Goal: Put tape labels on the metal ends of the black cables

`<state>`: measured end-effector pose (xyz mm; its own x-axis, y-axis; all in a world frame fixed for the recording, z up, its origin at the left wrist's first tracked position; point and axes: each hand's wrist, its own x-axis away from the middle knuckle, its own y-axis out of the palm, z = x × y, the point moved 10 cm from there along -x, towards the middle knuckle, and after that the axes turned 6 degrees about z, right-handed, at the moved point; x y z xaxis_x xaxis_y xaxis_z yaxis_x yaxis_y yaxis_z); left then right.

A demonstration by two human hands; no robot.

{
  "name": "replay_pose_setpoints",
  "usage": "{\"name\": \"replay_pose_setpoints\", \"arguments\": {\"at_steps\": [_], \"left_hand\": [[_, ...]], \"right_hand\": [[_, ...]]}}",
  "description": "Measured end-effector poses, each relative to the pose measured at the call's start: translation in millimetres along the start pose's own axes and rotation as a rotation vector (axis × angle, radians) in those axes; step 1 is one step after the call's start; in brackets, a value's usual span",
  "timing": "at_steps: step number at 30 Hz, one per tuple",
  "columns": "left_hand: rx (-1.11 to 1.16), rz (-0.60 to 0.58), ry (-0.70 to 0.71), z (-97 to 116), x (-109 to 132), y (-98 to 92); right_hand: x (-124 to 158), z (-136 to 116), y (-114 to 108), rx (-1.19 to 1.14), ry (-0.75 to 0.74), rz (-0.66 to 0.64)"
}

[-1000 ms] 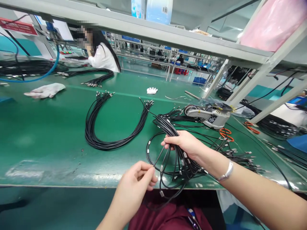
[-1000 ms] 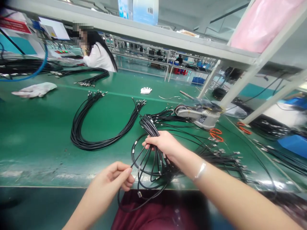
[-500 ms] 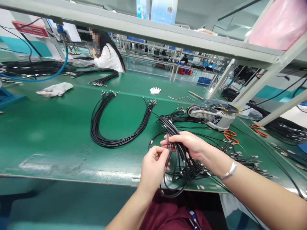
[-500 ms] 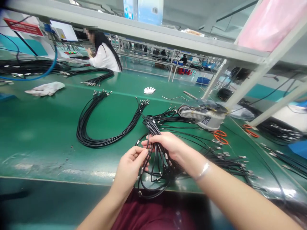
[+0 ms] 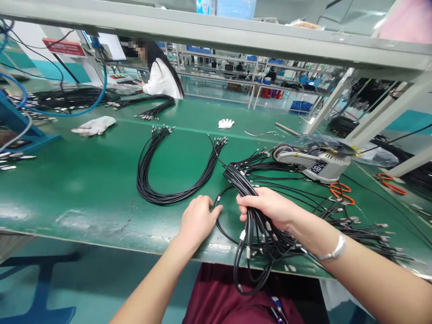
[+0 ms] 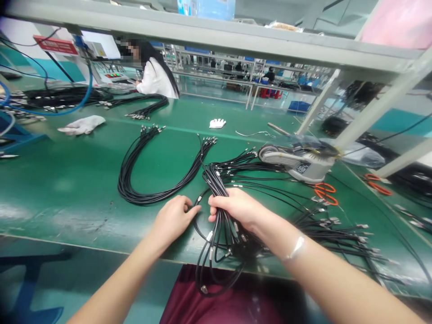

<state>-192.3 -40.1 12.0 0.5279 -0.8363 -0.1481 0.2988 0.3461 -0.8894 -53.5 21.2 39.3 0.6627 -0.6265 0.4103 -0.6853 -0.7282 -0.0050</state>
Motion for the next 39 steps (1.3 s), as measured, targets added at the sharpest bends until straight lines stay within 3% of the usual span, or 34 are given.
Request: {"name": "replay_pose_setpoints", "arguments": {"at_steps": [5,13,17,19,23,25,30,35,39], "left_hand": [[-0.071,-0.043,0.02,21,-12,8.6],[-0.063,-0.045,-0.028,14,-16,11.8],[-0.012,0.005,-0.05,20,-18,-3.7],[0.13,-0.003,-0.08,24,-13,-11.1],[0.926,-0.197,-0.235,34,11,-0.8],[1.159,-0.241,-0.312,37,26,3.2],[1.272,-0.2,-0.462,26,66,9.2],[1.331,-0.327,-0.562,12,120,34.1],[1.327,-0.251,-0.55,5,121,38.3]], "right_hand": [[0,-2,3,0.005,0.019,0.005],[-6,1,8,-0.044,-0.008,-0.029],[-6,4,6,-0.074,0.023,-0.016],[-7,5,5,-0.069,0.02,-0.002],[-8,-2,4,-0.011,-0.091,-0.002],[-8,-3,2,0.044,-0.102,0.03],[-7,1,-2,0.057,-0.014,0.107],[-9,1,-2,0.029,-0.025,0.134],[-7,0,-3,0.094,-0.037,0.139]]}}
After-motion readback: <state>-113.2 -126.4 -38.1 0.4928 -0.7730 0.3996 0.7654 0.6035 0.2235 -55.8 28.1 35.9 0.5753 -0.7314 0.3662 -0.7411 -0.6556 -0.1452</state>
